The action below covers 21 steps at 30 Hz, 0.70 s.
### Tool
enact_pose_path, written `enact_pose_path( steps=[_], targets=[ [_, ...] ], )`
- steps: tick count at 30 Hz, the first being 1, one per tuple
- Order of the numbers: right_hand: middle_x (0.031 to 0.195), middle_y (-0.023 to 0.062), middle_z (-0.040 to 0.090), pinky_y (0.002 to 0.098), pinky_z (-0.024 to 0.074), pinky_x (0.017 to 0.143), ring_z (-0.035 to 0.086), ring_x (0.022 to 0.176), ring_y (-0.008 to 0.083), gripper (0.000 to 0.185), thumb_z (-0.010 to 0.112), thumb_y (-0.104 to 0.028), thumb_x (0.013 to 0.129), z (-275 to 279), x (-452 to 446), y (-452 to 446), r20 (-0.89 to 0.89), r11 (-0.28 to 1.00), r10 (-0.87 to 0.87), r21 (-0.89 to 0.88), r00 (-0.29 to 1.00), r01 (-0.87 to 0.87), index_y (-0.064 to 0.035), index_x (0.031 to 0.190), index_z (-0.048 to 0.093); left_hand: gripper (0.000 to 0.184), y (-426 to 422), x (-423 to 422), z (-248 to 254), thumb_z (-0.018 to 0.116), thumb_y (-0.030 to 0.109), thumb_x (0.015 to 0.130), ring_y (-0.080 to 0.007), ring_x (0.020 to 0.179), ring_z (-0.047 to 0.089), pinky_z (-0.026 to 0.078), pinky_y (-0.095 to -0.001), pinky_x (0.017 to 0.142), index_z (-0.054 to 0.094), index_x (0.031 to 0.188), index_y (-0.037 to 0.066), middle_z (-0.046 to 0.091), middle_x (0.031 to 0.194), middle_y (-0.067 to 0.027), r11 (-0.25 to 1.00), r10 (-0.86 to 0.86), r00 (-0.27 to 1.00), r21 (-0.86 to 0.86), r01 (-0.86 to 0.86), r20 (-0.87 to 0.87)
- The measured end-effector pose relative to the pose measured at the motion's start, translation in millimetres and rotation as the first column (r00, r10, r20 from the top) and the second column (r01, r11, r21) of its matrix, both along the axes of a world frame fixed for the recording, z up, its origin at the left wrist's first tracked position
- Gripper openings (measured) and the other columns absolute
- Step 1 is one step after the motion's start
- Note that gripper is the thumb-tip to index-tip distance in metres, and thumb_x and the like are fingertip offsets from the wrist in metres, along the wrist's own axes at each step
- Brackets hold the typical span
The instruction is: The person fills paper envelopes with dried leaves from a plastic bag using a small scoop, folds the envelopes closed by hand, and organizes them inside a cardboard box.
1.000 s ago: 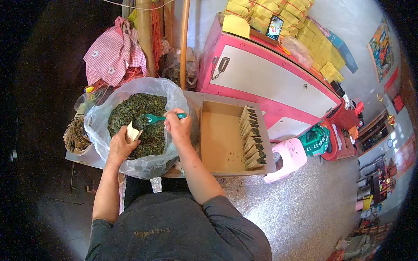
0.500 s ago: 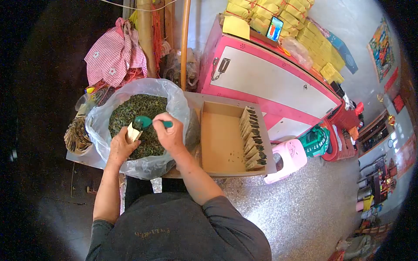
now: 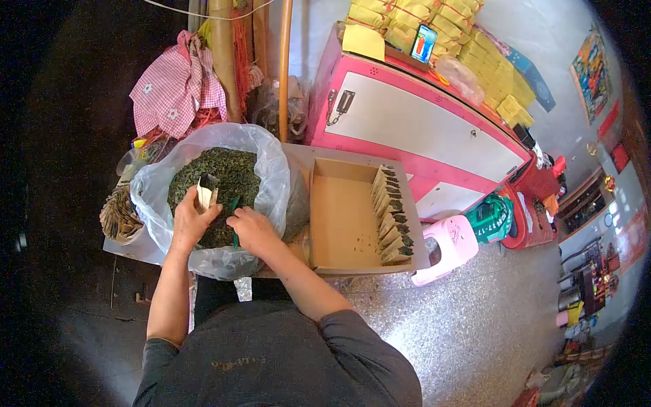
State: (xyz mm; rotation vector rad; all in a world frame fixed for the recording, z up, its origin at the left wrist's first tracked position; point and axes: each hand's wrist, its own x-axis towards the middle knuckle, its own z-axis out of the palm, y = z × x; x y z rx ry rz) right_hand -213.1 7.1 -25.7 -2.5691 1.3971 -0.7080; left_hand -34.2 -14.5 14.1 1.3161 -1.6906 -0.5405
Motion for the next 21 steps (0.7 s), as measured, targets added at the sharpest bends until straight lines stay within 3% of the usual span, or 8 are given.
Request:
enact_pose_path(
  steps=[1, 3, 4, 6, 10, 14, 17, 21],
  targets=[
    [0.098, 0.0150, 0.059, 0.0435, 0.0490, 0.081, 0.057, 0.097, 0.0343, 0.030, 0.054, 0.000, 0.074, 2.4, -0.4, -0.8, -0.001, 1.000, 0.003, 0.000, 1.000, -0.003, -0.0049, 0.102, 0.063, 0.042, -1.9, 0.4, -4.5, 0.079, 0.023, 0.070, -0.0307, 0.070, 0.060, 0.046, -0.0385, 0.064, 0.056, 0.097, 0.000, 0.062, 0.078, -0.0161, 1.000, -0.003, 1.000, -0.003, 0.003, 0.011],
    [0.105, 0.0165, 0.060, 0.0444, 0.0477, 0.085, 0.056, 0.100, 0.0367, 0.033, 0.054, 0.002, 0.073, 11.3, 1.1, -2.8, 0.275, 0.997, -0.054, -0.044, 0.960, 0.069, -0.0050, 0.105, 0.062, 0.041, -2.2, 0.7, -5.8, 0.079, 0.023, 0.070, -0.0289, 0.069, 0.060, 0.046, -0.0375, 0.063, 0.056, 0.096, 0.000, 0.062, 0.077, -0.0156, 1.000, -0.003, 1.000, -0.010, 0.004, 0.023],
    [0.105, 0.0165, 0.060, 0.0444, 0.0477, 0.085, 0.056, 0.100, 0.0367, 0.033, 0.054, 0.002, 0.073, 21.4, 2.9, -1.5, 0.276, 0.997, -0.055, -0.044, 0.960, 0.070, -0.0050, 0.105, 0.062, 0.041, 0.6, -1.4, -5.7, 0.079, 0.022, 0.070, -0.0287, 0.068, 0.060, 0.046, -0.0372, 0.063, 0.056, 0.096, 0.000, 0.062, 0.077, -0.0154, 1.000, -0.020, 1.000, -0.018, 0.021, 0.007],
    [0.111, 0.0182, 0.060, 0.0443, 0.0466, 0.089, 0.056, 0.104, 0.0379, 0.035, 0.056, 0.002, 0.072, 43.7, 8.1, 2.6, 0.531, 0.975, -0.034, -0.170, 0.847, 0.146, -0.0034, 0.107, 0.061, 0.044, 2.5, -3.1, -7.3, 0.079, 0.020, 0.069, -0.0288, 0.068, 0.060, 0.047, -0.0365, 0.062, 0.056, 0.100, 0.000, 0.062, 0.078, -0.0149, 1.000, -0.026, 1.000, -0.010, 0.026, 0.004],
    [0.111, 0.0185, 0.061, 0.0420, 0.0474, 0.089, 0.058, 0.103, 0.0370, 0.035, 0.060, -0.001, 0.073, 58.3, 12.9, -0.9, 0.512, 0.969, 0.176, -0.241, 0.840, -0.057, -0.0015, 0.108, 0.059, 0.056, 11.8, -14.2, 4.7, 0.078, 0.016, 0.068, -0.0323, 0.081, 0.065, 0.051, -0.0374, 0.071, 0.055, 0.118, 0.003, 0.065, 0.089, -0.0177, 0.993, -0.117, 0.991, -0.007, 0.117, -0.057],
    [0.107, 0.0187, 0.062, 0.0418, 0.0484, 0.087, 0.059, 0.100, 0.0366, 0.031, 0.060, -0.003, 0.075, 62.5, 17.0, 0.4, 0.599, 0.972, 0.104, -0.231, 0.794, 0.047, -0.0014, 0.106, 0.059, 0.058, 9.7, -9.8, 3.5, 0.078, 0.017, 0.069, -0.0310, 0.082, 0.065, 0.051, -0.0368, 0.072, 0.054, 0.120, 0.003, 0.066, 0.092, -0.0172, 0.993, -0.108, 0.994, 0.040, 0.107, 0.008],
    [0.105, 0.0176, 0.062, 0.0406, 0.0496, 0.084, 0.061, 0.096, 0.0357, 0.027, 0.060, -0.004, 0.076, 58.9, 17.8, 2.4, 0.506, 0.987, 0.119, -0.157, 0.854, -0.045, -0.0015, 0.103, 0.059, 0.058, 6.1, -8.4, -8.8, 0.078, 0.016, 0.069, -0.0293, 0.082, 0.066, 0.051, -0.0361, 0.073, 0.054, 0.121, 0.004, 0.066, 0.092, -0.0162, 0.996, -0.084, 0.996, 0.023, 0.084, -0.011],
    [0.097, 0.0159, 0.062, 0.0399, 0.0501, 0.076, 0.061, 0.090, 0.0351, 0.020, 0.060, -0.004, 0.075, 63.5, 19.4, -3.5, 0.535, 0.953, 0.173, -0.303, 0.827, -0.003, -0.0021, 0.096, 0.060, 0.057, 14.0, -8.7, 2.6, 0.078, 0.015, 0.069, -0.0288, 0.082, 0.066, 0.051, -0.0359, 0.072, 0.055, 0.120, 0.003, 0.066, 0.093, -0.0166, 0.991, -0.137, 0.989, -0.005, 0.136, -0.061]
  ],
)
